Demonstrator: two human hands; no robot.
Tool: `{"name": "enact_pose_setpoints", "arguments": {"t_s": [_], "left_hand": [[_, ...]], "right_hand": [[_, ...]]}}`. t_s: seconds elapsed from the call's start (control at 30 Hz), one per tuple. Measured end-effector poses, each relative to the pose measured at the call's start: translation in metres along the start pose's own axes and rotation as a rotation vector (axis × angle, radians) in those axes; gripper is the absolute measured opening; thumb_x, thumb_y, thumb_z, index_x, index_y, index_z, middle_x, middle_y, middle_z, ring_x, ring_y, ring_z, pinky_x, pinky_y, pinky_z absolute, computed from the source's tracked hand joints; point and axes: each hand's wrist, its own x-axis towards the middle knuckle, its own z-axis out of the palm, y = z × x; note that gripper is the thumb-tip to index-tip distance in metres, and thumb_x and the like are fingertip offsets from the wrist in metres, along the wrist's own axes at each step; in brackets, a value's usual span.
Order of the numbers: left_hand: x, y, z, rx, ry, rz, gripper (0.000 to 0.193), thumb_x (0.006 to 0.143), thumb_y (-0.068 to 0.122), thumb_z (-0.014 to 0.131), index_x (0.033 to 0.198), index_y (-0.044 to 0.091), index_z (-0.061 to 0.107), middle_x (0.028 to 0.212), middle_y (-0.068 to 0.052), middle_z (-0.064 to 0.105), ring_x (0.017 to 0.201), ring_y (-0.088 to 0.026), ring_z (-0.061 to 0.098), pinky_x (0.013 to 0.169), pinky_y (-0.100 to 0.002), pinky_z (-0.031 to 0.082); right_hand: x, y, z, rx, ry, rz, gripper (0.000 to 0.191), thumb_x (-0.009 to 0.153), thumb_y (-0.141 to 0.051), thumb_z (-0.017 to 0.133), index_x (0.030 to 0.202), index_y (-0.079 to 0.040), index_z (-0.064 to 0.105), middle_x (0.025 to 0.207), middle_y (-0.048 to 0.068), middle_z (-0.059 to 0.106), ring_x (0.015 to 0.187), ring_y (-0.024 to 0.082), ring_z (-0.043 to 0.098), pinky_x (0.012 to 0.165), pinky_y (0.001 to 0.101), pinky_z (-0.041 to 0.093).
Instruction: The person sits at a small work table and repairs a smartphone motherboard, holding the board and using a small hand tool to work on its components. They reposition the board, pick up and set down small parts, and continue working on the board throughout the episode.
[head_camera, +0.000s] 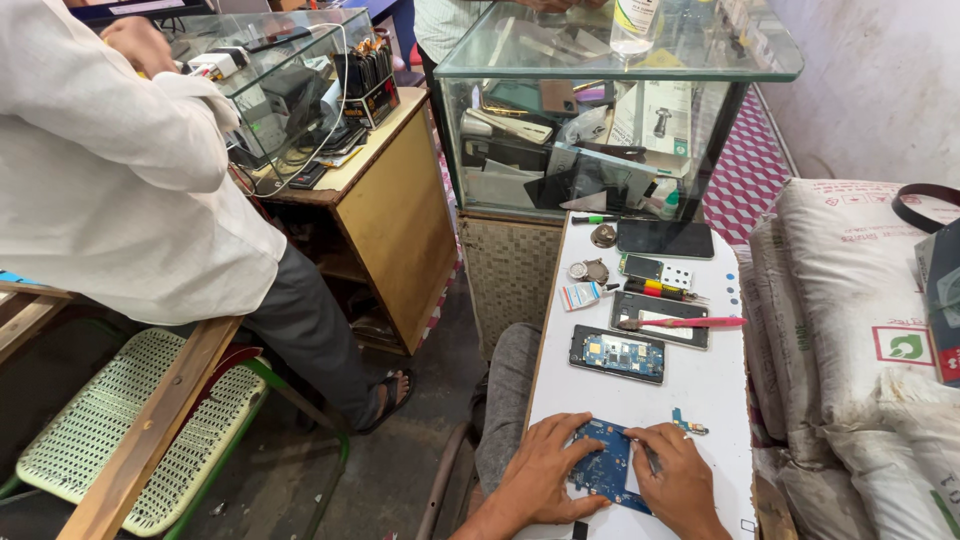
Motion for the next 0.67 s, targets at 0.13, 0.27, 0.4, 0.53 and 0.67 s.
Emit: {"name": "enact_pose_setpoints", "arguments": {"t_s": [0.13, 0.27, 0.4, 0.53, 0.67], "left_hand": [[-0.0008, 0.0009, 0.0005, 0.016, 0.016, 0.018, 0.065, 0.081, 0.053, 0.082, 0.131, 0.013, 0.069, 0.158, -0.016, 0.047, 0.149, -0.039, 0.036, 0.120, -0.054, 0.029], [-0.0007, 0.0011, 0.0013, 0.009, 0.013, 0.009, 0.064, 0.081, 0.053, 0.081, 0.130, 0.014, 0.070, 0.157, -0.016, 0.047, 0.149, -0.038, 0.036, 0.120, -0.054, 0.029], [0.0005, 0.0003, 0.0028, 0.028, 0.020, 0.013, 0.065, 0.080, 0.054, 0.082, 0.129, 0.014, 0.070, 0.157, -0.016, 0.047, 0.149, -0.038, 0.036, 0.120, -0.054, 0.029], [0.0002, -0.0003, 0.0039, 0.031, 0.031, 0.016, 0.065, 0.080, 0.054, 0.082, 0.130, 0.014, 0.070, 0.158, -0.015, 0.047, 0.150, -0.038, 0.036, 0.121, -0.054, 0.030], [0.0018, -0.0009, 0.0034, 0.039, 0.021, 0.014, 0.066, 0.079, 0.054, 0.082, 0.130, 0.014, 0.070, 0.157, -0.016, 0.046, 0.149, -0.039, 0.036, 0.121, -0.055, 0.029]], "right_hand": [[-0.0010, 0.0029, -0.0004, 0.090, 0.038, 0.013, 0.016, 0.086, -0.017, 0.070, 0.099, -0.013, 0.079, 0.095, 0.001, 0.072, 0.086, 0.017, 0.069, 0.077, 0.0318, 0.056], [-0.0005, 0.0041, 0.0003, 0.075, 0.028, 0.024, 0.015, 0.084, -0.021, 0.073, 0.095, -0.014, 0.080, 0.092, 0.000, 0.073, 0.084, 0.017, 0.069, 0.076, 0.0315, 0.056], [-0.0003, 0.0038, 0.0018, -0.003, 0.020, 0.008, 0.015, 0.082, -0.024, 0.075, 0.094, -0.016, 0.080, 0.091, -0.002, 0.073, 0.080, 0.017, 0.067, 0.073, 0.0310, 0.055], [0.0009, 0.0022, 0.0023, -0.053, 0.022, -0.020, 0.016, 0.080, -0.025, 0.076, 0.094, -0.018, 0.080, 0.090, -0.003, 0.073, 0.078, 0.018, 0.066, 0.071, 0.0308, 0.055], [0.0009, -0.0007, 0.0003, -0.059, -0.003, -0.006, 0.016, 0.082, -0.024, 0.075, 0.096, -0.018, 0.080, 0.089, -0.003, 0.073, 0.076, 0.018, 0.066, 0.071, 0.0310, 0.055]]}}
